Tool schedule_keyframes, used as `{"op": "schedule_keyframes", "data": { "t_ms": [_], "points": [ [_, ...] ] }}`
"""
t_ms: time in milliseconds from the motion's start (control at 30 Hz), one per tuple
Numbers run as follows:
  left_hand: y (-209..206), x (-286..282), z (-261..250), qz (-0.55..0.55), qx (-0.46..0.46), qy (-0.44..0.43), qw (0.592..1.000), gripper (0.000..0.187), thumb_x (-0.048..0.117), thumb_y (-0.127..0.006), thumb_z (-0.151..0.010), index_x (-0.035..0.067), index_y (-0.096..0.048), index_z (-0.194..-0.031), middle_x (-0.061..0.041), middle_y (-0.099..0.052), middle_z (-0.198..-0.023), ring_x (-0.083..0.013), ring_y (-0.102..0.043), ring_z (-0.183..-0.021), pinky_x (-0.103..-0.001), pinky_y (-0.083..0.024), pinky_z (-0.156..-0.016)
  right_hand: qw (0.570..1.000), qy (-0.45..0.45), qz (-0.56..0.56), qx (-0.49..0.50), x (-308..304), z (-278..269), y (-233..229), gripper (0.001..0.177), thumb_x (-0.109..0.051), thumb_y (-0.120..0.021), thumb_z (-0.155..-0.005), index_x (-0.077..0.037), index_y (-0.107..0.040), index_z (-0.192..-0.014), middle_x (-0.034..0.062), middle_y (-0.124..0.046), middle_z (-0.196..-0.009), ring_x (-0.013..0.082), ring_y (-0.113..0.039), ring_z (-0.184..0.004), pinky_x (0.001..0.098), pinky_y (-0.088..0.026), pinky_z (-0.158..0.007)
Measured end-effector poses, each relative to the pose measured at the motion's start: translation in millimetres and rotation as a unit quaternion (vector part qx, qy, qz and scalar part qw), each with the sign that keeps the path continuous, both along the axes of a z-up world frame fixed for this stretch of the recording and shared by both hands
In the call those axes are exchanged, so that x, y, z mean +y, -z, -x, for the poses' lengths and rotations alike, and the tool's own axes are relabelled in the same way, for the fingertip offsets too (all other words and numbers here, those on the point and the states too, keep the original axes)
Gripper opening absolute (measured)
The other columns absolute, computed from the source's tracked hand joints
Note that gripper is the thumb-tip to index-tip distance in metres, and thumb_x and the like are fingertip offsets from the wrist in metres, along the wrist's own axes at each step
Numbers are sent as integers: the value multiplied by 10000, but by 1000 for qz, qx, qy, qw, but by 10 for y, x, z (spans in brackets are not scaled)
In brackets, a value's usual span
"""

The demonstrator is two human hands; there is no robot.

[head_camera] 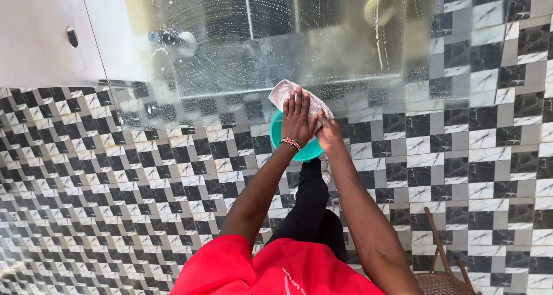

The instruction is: Cleaning a glass dining table with a cloth and soapy water.

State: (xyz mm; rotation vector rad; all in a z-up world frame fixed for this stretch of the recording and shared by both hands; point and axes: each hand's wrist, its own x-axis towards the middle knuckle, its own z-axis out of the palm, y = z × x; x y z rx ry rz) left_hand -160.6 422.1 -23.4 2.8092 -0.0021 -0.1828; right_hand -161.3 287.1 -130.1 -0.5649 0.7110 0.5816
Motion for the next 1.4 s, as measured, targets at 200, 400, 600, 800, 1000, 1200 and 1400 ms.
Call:
{"op": "schedule_keyframes", "data": {
  "t_ms": [200, 400, 600, 800, 1000, 1200, 1400],
  "points": [
    [54, -17, 17, 10, -9, 30, 999, 760, 437, -387, -1068, 27, -122, -1650, -197, -43, -1735, -345, -28, -1623, -489, -38, -1320, 993, 111, 29, -33, 127, 111, 83, 134, -88, -748, -996, -56, -658, -1089, 4, -682, -949, 111, -640, -844, 246, -534, -756],
    [-220, 21, 111, -26, 66, 44, 997, 720, 413, -361, -1082, 48, -127, -1656, -174, -43, -1741, -319, -20, -1628, -476, -39, -1325, 977, 142, 161, 8, 74, 282, 248, 215, -79, -729, -1015, -37, -636, -1204, 13, -688, -996, 123, -665, -888, 276, -574, -801],
    [-69, 826, 105, 1, 38, 149, 988, 632, 392, -351, -1090, 120, -248, -1651, -87, -139, -1752, -248, -96, -1635, -413, -57, -1344, 976, 143, 160, -31, 817, 404, -26, 428, -258, -614, -1051, -44, -542, -1415, 84, -657, -1351, 213, -658, -1219, 395, -558, -1059],
    [-51, 2859, 331, 22, 32, 168, 985, 641, 404, -365, -1070, 112, -284, -1635, -75, -181, -1743, -227, -139, -1627, -405, -73, -1344, 981, 172, 88, -28, 3080, 805, -364, 633, -417, -592, -1030, -77, -423, -1537, 101, -538, -1539, 257, -558, -1382, 447, -468, -1167],
    [46, 4521, 893, 58, 54, 159, 984, 673, 390, -383, -1046, 95, -271, -1640, -103, -192, -1737, -259, -148, -1614, -422, -69, -1328, 978, 150, 130, 59, 4784, 1431, -358, 720, -498, -608, -992, -44, -417, -1518, 93, -546, -1483, 249, -549, -1350, 436, -468, -1140],
    [-30, 6053, 1362, 51, 66, 143, 986, 683, 365, -409, -1041, 72, -261, -1639, -135, -191, -1729, -284, -154, -1608, -430, -67, -1320, 983, 90, 89, 130, 6276, 1887, -498, 714, -518, -599, -975, -54, -431, -1492, 73, -566, -1455, 210, -569, -1313, 399, -465, -1124],
    [-126, 6891, 1696, 115, 82, 68, 988, 722, 309, -488, -1003, 71, -227, -1633, -202, -167, -1715, -369, -252, -1564, -462, -257, -1263, 989, 48, -26, 139, 7043, 2155, -607, 603, -441, -624, -995, -83, -500, -1463, 19, -593, -1430, 156, -564, -1309, 362, -448, -1134]
  ]
}}
